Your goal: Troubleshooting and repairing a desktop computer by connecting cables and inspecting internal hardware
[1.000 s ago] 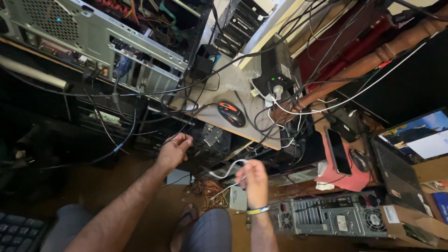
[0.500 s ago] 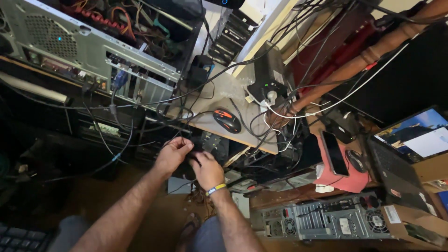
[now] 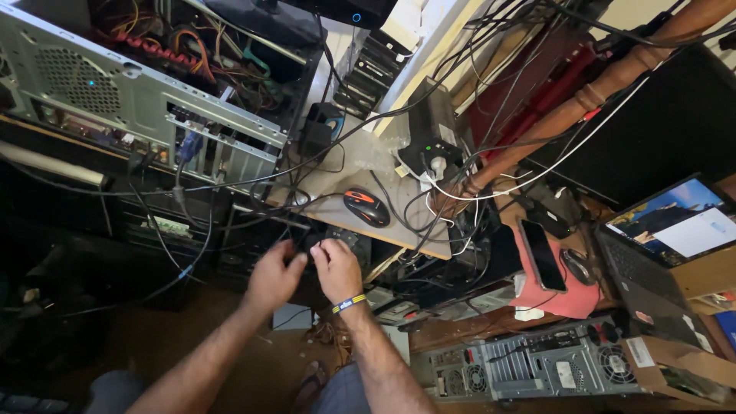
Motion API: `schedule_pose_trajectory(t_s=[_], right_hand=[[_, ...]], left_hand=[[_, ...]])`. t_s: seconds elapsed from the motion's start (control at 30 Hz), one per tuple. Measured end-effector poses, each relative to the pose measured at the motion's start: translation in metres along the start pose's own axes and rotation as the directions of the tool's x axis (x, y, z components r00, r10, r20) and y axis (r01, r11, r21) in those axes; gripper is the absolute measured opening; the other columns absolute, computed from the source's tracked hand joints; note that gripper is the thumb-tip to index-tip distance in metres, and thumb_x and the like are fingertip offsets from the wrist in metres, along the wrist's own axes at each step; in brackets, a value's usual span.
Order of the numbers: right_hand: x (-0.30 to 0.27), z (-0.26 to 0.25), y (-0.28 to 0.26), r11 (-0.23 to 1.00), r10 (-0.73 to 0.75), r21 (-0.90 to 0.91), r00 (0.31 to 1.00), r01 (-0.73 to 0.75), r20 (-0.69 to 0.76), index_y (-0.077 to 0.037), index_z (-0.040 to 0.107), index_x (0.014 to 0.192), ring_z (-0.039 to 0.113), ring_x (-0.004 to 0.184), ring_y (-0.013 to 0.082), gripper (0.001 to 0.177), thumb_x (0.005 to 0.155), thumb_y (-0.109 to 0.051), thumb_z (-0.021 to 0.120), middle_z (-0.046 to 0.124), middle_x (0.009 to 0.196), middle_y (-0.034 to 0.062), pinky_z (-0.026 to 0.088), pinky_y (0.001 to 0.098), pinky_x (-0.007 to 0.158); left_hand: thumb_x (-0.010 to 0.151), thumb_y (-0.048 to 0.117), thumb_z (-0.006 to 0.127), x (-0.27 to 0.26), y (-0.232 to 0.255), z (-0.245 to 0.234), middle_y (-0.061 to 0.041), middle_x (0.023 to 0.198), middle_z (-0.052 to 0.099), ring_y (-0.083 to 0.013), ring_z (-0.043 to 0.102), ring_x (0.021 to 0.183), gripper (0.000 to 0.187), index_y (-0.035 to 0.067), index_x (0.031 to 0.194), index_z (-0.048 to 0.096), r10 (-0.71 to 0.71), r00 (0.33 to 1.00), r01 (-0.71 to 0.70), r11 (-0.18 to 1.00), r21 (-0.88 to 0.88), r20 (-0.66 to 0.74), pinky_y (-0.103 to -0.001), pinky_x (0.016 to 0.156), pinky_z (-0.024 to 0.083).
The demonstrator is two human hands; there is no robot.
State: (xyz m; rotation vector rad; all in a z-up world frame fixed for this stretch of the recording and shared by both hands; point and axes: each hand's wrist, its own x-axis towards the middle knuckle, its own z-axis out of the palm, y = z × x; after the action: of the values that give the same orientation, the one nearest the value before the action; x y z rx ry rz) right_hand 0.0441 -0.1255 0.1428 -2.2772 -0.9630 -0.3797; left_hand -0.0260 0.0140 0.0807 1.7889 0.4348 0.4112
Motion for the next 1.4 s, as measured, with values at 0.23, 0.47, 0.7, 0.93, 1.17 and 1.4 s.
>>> schedule_pose_trajectory(t_s=[0.23,0.47,0.7,0.93,1.17,1.4], right_hand=[[0.013,-0.018,-0.027,0.973,0.115,0.199,0.993,-0.120,0.039,-0.014,0.069,0.103,0.074,0.095,0.0371,0.010,0.101,-0.021,0.062,0.077,0.092,0.0109,0.058,0.0462,0.082],[0.016,0.025,0.007,0.996,0.084,-0.014,0.992,-0.083,0.097,-0.024,0.078,0.103,0.075,0.097,0.0281,0.015,0.094,-0.034,0.074,0.078,0.094,0.0038,0.060,0.0429,0.084],[0.029,0.027,-0.004,0.853,0.279,0.414,0.948,-0.318,0.153,-0.018,0.078,0.112,0.071,0.108,0.0312,0.017,0.098,-0.021,0.069,0.078,0.107,0.0088,0.056,0.0445,0.094],[0.015,0.044,0.017,0.715,0.342,0.573,0.915,-0.400,0.213,-0.016,0.077,0.120,0.070,0.106,0.0244,0.025,0.097,-0.014,0.066,0.077,0.109,0.0113,0.056,0.0405,0.092],[0.021,0.013,0.002,0.743,0.362,0.552,0.921,-0.379,0.145,-0.015,0.072,0.128,0.070,0.112,0.0308,0.032,0.097,-0.014,0.066,0.075,0.116,0.0137,0.055,0.0418,0.097],[0.032,-0.029,-0.031,0.816,0.228,0.569,0.961,-0.099,-0.159,-0.006,0.067,0.127,0.067,0.116,0.0377,0.034,0.092,-0.011,0.069,0.071,0.118,0.0198,0.054,0.0462,0.099]], left_hand=[[0.086,0.036,0.070,-0.042,0.050,-0.043,0.005,0.117,0.061,-0.0199,0.073,0.091,0.030,0.026,0.114,0.068,0.533,0.802,-0.342,0.779,0.525,-0.269,-0.030,0.070,0.060],[0.099,0.028,0.055,-0.018,0.063,-0.039,-0.009,0.108,0.072,-0.0321,0.072,0.103,0.035,0.018,0.132,0.063,0.286,0.956,-0.250,0.908,0.336,-0.060,-0.045,0.079,0.061],[0.102,0.044,0.050,0.007,0.074,-0.031,-0.006,0.119,0.072,-0.0350,0.074,0.103,0.032,0.030,0.125,0.069,0.016,1.000,-0.026,0.870,0.492,0.024,-0.050,0.085,0.062],[0.099,0.060,0.050,0.040,0.086,-0.019,-0.002,0.111,0.077,-0.0297,0.074,0.108,0.041,0.035,0.123,0.070,-0.087,0.996,0.061,0.846,0.529,0.025,-0.047,0.089,0.061],[0.098,0.040,0.060,0.038,0.131,-0.008,-0.015,0.104,0.077,-0.0388,0.072,0.104,0.028,0.022,0.113,0.077,0.074,0.996,-0.051,0.910,0.413,-0.041,-0.054,0.085,0.061],[0.096,0.038,0.064,0.034,0.207,-0.023,-0.015,0.100,0.077,-0.0412,0.073,0.098,0.025,0.020,0.110,0.077,0.185,0.982,-0.151,0.877,0.457,-0.032,-0.056,0.082,0.061]])
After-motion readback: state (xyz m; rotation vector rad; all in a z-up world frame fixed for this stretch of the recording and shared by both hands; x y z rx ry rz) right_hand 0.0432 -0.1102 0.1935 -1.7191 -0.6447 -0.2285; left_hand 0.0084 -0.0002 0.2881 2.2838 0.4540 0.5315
